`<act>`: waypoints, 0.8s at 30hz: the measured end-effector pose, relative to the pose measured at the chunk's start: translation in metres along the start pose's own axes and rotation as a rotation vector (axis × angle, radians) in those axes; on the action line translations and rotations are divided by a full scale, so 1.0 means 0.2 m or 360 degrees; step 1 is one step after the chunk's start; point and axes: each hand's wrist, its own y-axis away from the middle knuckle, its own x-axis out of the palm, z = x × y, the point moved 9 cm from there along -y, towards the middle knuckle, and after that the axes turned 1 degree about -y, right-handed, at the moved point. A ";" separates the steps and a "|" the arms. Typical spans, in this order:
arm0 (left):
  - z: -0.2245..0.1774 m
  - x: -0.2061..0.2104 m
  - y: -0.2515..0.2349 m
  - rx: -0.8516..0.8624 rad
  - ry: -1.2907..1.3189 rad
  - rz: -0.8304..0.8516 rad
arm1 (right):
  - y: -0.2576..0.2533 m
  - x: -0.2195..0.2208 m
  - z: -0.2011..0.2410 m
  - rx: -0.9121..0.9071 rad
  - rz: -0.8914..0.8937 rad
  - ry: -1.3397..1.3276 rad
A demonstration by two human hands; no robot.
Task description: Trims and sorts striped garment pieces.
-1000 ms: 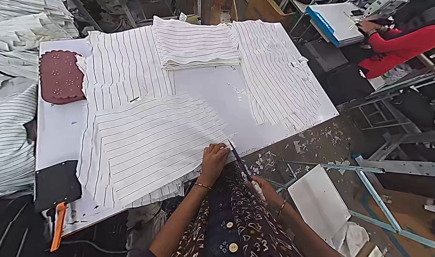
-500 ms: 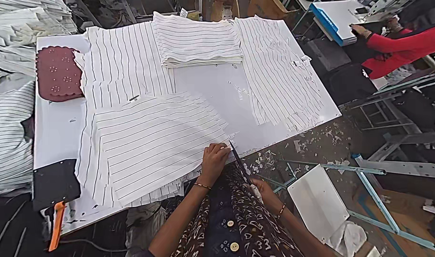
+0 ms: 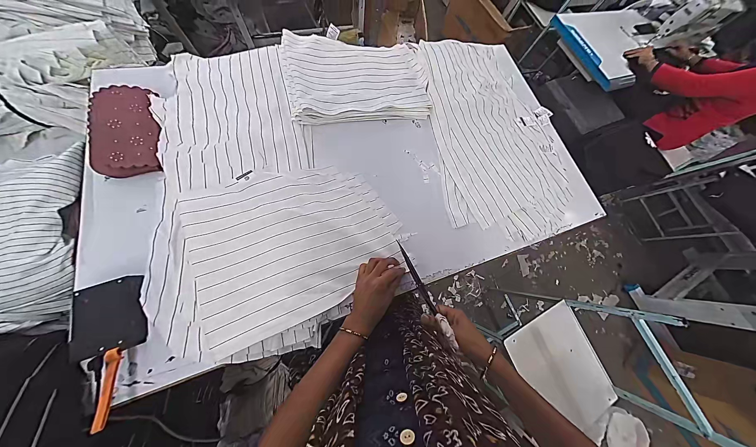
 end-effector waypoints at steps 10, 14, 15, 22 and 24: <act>0.01 0.00 0.00 -0.0015 0.0045 -0.0027 | -0.04 -0.02 0.03 -0.0027 -0.0128 0.0233; 0.02 -0.02 0.00 -0.0143 0.0234 0.0111 | -0.06 -0.09 0.16 -0.0031 -0.0204 0.0066; 0.02 -0.06 0.00 -0.0186 0.0259 0.0185 | -0.10 -0.15 0.23 -0.0044 -0.0232 0.0250; 0.37 -1.05 0.38 -0.1022 -0.0692 -0.0613 | -0.38 -0.38 0.80 -0.0620 -0.0883 0.1253; 0.49 -1.20 0.56 -0.1302 -0.0695 -0.0766 | -0.36 -0.27 0.89 -0.1131 -0.0954 0.1209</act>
